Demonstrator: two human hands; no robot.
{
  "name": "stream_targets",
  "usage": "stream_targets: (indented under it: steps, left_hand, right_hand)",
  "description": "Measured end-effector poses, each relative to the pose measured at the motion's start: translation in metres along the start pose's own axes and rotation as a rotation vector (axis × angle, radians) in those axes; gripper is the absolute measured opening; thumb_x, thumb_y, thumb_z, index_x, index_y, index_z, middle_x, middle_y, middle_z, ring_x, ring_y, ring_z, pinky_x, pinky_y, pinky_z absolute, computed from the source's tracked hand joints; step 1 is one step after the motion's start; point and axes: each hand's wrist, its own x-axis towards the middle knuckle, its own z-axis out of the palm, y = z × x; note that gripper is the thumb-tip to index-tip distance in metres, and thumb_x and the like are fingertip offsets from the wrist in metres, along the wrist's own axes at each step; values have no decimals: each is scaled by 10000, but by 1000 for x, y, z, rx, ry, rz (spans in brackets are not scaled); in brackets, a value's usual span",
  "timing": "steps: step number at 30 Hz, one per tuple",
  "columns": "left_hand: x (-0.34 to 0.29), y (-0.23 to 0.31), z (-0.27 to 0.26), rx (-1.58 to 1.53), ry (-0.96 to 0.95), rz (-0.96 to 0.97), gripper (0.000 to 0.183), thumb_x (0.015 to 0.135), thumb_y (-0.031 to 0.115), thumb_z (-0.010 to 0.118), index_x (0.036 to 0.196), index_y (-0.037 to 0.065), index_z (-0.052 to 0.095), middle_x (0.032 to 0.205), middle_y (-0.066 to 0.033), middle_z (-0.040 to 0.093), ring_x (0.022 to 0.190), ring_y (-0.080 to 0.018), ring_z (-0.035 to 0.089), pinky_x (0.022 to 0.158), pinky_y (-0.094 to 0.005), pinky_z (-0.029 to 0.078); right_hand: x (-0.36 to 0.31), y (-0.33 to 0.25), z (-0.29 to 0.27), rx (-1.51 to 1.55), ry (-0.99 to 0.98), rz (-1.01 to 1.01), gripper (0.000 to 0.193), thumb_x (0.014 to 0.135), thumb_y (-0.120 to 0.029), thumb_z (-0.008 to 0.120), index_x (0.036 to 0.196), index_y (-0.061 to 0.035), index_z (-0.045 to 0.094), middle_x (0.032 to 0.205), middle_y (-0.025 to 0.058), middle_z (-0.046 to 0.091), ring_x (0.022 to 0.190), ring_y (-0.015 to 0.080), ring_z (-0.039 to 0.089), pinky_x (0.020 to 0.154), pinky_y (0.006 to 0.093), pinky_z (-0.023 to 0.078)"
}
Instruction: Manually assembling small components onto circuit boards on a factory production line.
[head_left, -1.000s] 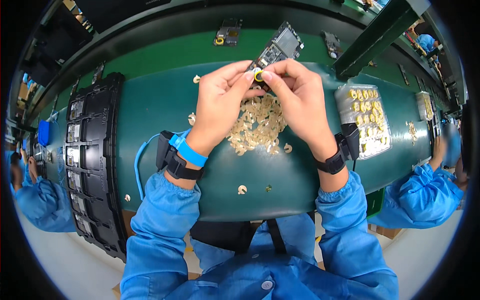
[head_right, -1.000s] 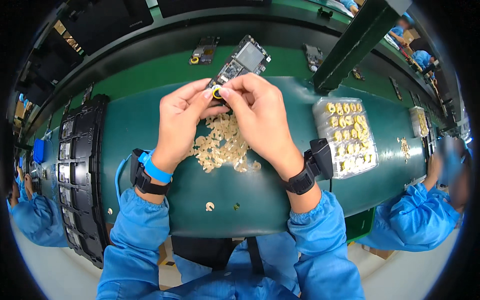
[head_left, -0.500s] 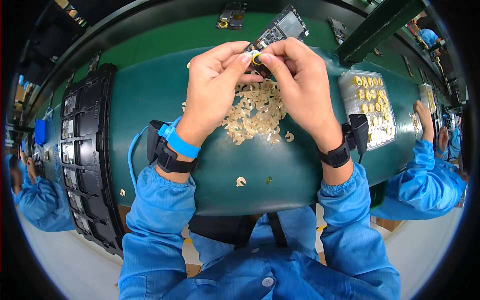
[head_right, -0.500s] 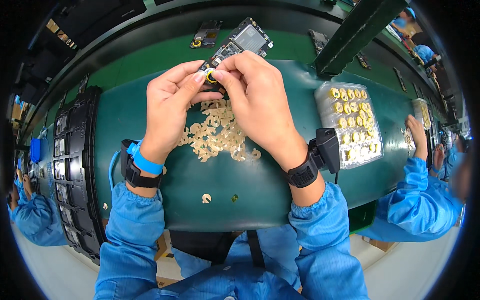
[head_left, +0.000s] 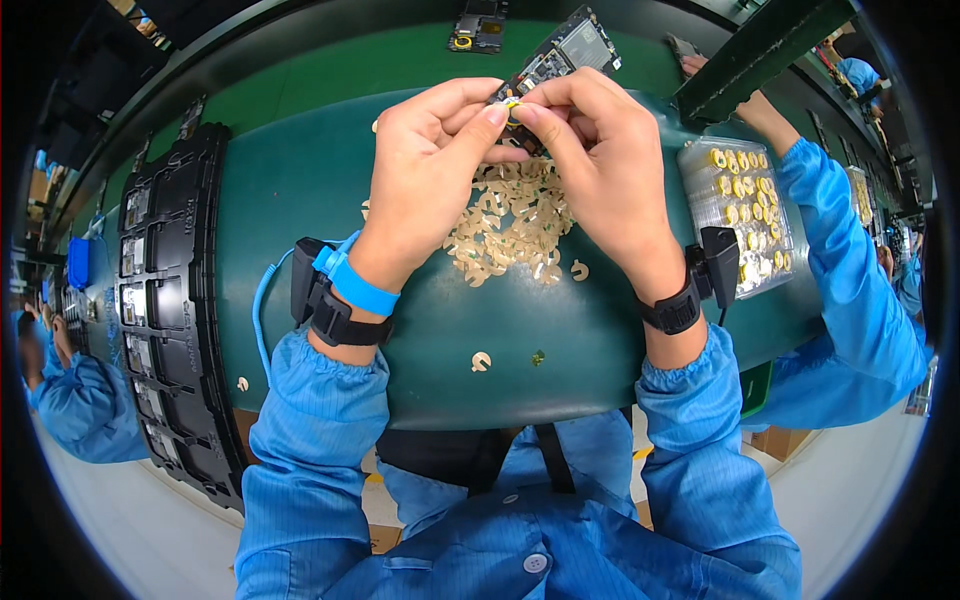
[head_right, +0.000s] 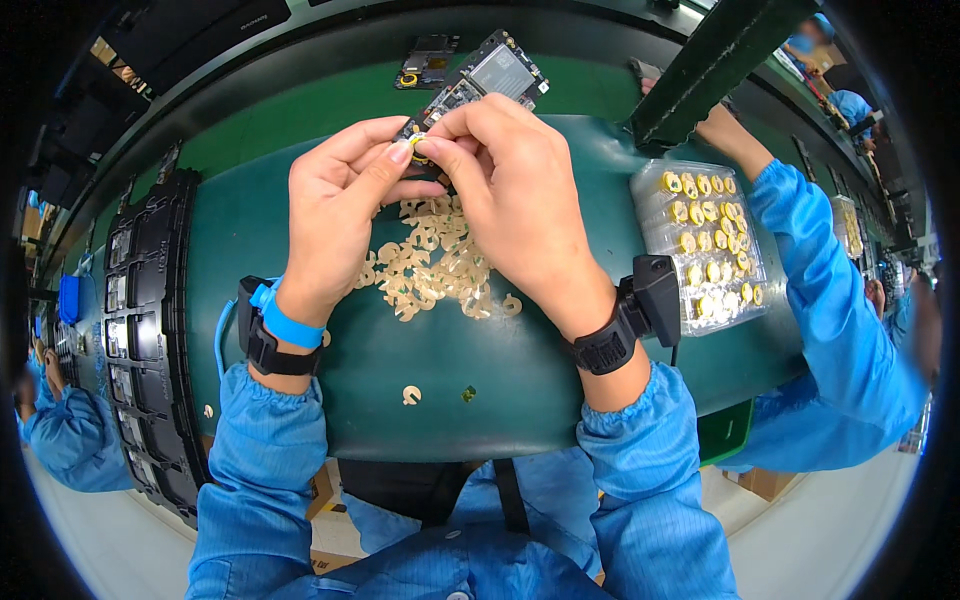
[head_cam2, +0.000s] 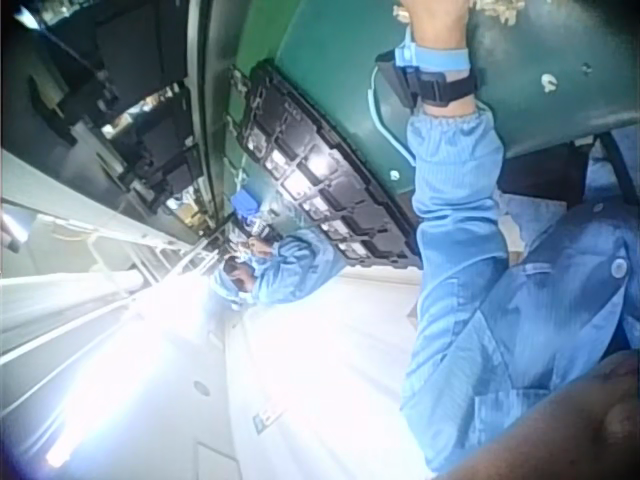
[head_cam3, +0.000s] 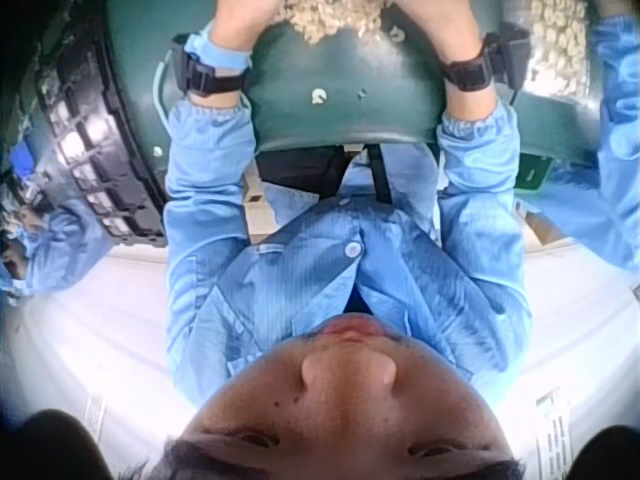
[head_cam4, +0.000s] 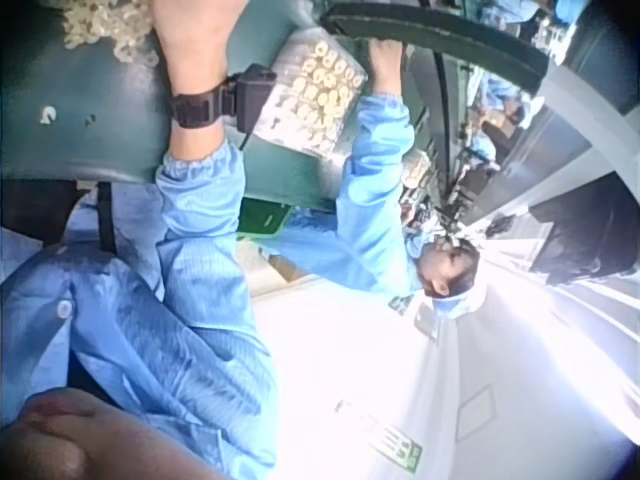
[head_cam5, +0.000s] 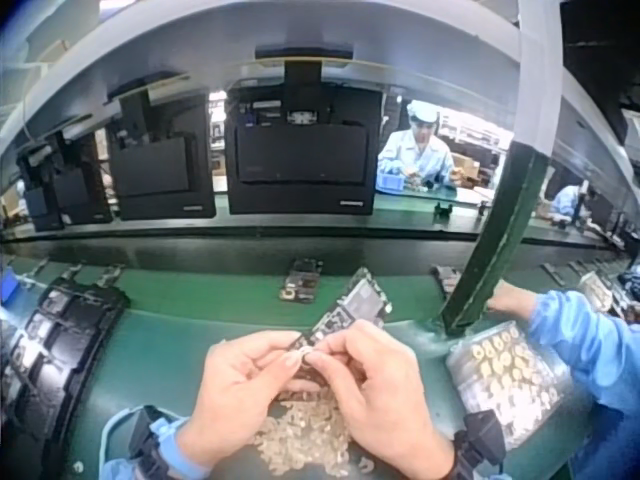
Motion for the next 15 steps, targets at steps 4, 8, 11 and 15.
stream_targets:
  steps: [4,8,11,15]
  left_hand:
    - [-1,1,1,1,-4,30,277,1037,57,573,1261,-100,616,1150,-170,716,981,-203,723,854,-343,642]
    - [-1,2,4,0,9,52,272,1038,54,572,1260,-98,613,1150,-171,716,985,-201,721,851,-351,646]
    - [0,3,6,-9,12,71,271,1042,55,566,1263,-95,612,1151,-171,715,986,-198,719,849,-349,647]
    - [0,3,6,-22,7,68,270,1044,56,564,1264,-94,611,1149,-170,715,983,-195,717,845,-349,647]
  right_hand:
    - [-1,2,1,50,34,16,90,858,-45,769,906,6,712,784,90,631,649,186,596,590,308,472]
    - [-1,0,1,46,82,-7,89,841,-46,789,888,-4,726,754,68,625,615,152,578,561,292,459]
    - [-1,-2,1,0,116,-40,95,828,-53,805,871,-8,734,728,58,619,588,143,565,543,281,447]
    - [-1,-2,2,7,163,-64,100,815,-53,817,860,-14,736,715,49,609,569,128,542,528,268,427]
